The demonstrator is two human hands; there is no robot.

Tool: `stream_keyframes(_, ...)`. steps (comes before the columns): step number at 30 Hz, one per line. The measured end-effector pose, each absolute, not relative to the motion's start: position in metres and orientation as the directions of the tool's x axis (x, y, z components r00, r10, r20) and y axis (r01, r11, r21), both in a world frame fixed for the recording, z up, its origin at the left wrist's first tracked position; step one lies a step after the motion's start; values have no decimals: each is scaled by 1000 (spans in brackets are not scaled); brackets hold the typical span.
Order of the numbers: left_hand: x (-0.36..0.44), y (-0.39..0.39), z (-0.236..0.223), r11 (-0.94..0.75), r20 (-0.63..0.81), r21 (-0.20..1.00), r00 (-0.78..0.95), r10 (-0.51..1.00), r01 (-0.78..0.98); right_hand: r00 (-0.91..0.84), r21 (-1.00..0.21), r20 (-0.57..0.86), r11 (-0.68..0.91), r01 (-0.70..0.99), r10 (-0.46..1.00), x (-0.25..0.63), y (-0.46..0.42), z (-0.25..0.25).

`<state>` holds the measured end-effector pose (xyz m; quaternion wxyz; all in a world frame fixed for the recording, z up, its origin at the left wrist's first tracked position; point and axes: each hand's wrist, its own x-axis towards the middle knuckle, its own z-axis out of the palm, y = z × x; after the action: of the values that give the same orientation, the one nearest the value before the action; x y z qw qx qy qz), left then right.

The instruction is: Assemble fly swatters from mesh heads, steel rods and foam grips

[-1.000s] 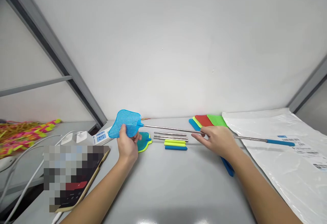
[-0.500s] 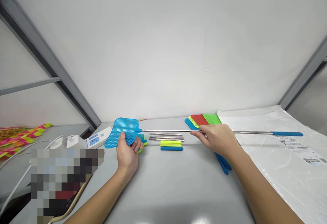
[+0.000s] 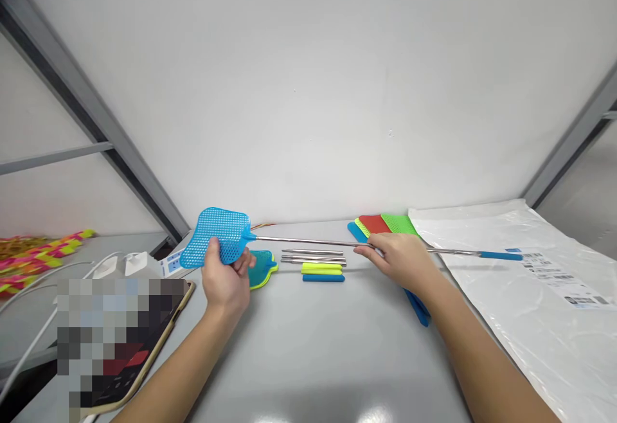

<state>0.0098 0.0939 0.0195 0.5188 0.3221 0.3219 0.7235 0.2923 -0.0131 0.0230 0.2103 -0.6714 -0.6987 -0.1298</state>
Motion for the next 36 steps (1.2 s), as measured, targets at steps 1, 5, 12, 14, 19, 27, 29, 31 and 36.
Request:
stream_keyframes(1,6,99,20,-279,127,793,-301,945,-542,-4,-129,449,69,989,894,293,-12,23)
stream_keyframes(5,-6,120,16,-290,59,804,-416,908,-519,74,-193,374,0,981,925,304,-12,24)
stream_keyframes(12,-23,139,19,-304,-8,775,-490,872,-554,44,-171,348,17,985,937,306,-12,21)
stream_keyframes(14,-22,138,21,-328,19,771,-495,869,-546,20,-105,417,26,994,909,301,-12,18)
stream_keyframes(19,7,107,18,-308,151,821,-337,929,-481,-63,-12,507,80,997,860,282,-10,12)
stream_keyframes(27,25,82,4,-186,155,906,-109,982,-380,-78,-87,392,121,989,917,263,-4,7)
stream_keyframes(29,21,88,4,-192,154,901,-125,980,-390,-85,-148,333,142,979,939,267,-3,7)
stream_keyframes(31,14,98,9,-230,155,875,-203,967,-426,-63,-193,306,127,973,950,276,-3,8)
stream_keyframes(36,-12,127,23,-322,48,806,-486,873,-498,73,-236,299,0,972,951,299,-6,15)
